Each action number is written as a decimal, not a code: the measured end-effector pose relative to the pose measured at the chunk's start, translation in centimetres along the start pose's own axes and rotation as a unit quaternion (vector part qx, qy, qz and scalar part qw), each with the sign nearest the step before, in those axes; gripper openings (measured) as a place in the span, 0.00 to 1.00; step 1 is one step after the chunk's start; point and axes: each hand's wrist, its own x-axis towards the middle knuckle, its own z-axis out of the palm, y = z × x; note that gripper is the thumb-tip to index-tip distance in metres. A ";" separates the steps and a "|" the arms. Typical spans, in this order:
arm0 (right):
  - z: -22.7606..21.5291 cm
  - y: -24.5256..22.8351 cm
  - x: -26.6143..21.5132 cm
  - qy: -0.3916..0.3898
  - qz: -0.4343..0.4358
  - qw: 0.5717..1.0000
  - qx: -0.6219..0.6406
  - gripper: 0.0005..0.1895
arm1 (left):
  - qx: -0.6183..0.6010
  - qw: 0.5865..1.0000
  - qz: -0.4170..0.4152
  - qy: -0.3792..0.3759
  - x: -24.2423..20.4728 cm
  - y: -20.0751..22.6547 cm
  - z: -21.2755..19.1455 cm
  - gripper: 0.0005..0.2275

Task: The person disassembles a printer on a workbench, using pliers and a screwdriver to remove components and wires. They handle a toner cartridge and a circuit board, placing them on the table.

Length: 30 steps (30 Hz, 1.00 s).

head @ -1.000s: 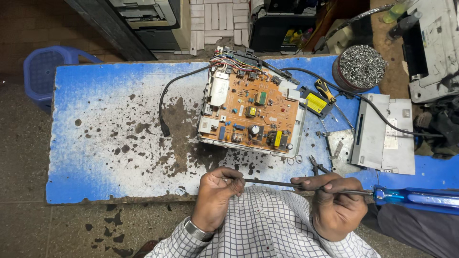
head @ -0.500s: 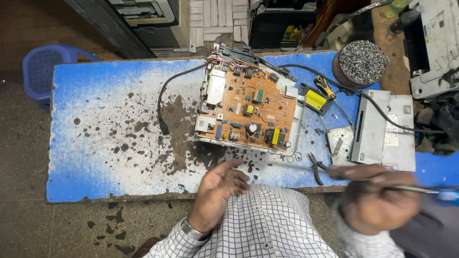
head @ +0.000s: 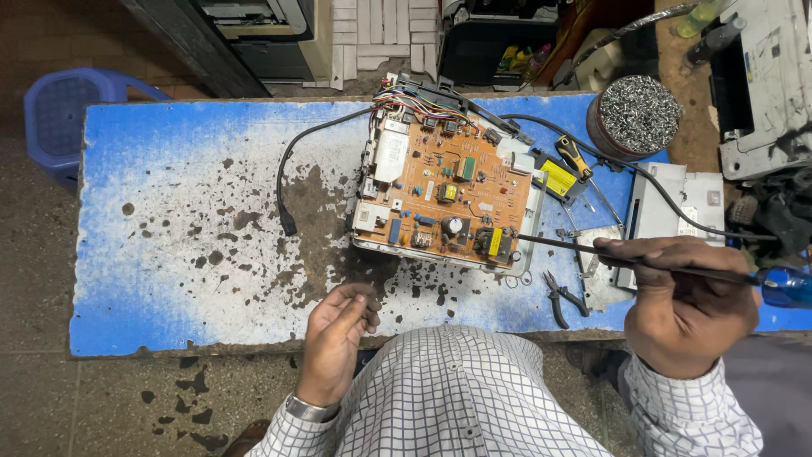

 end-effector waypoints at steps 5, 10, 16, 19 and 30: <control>0.5 -0.9 1.0 -0.052 -0.044 0.995 -0.070 0.07 | -0.019 1.000 0.004 0.009 -0.1 0.0 -0.5 0.09; 2.1 -2.2 2.6 -0.045 -0.020 0.995 -0.083 0.19 | -0.010 1.000 0.005 0.014 0.2 -0.7 -0.8 0.11; 2.8 -4.3 1.9 -0.025 0.113 0.986 0.118 0.11 | -0.045 0.993 0.006 0.107 0.7 -1.8 -2.0 0.15; 2.9 -3.2 2.3 -0.025 0.072 0.994 0.082 0.05 | -0.064 0.992 0.003 0.113 0.6 -1.9 -2.3 0.15; 4.3 -4.2 3.0 0.028 0.114 0.984 0.135 0.11 | 0.029 0.997 0.056 0.049 -0.1 -0.6 -0.8 0.10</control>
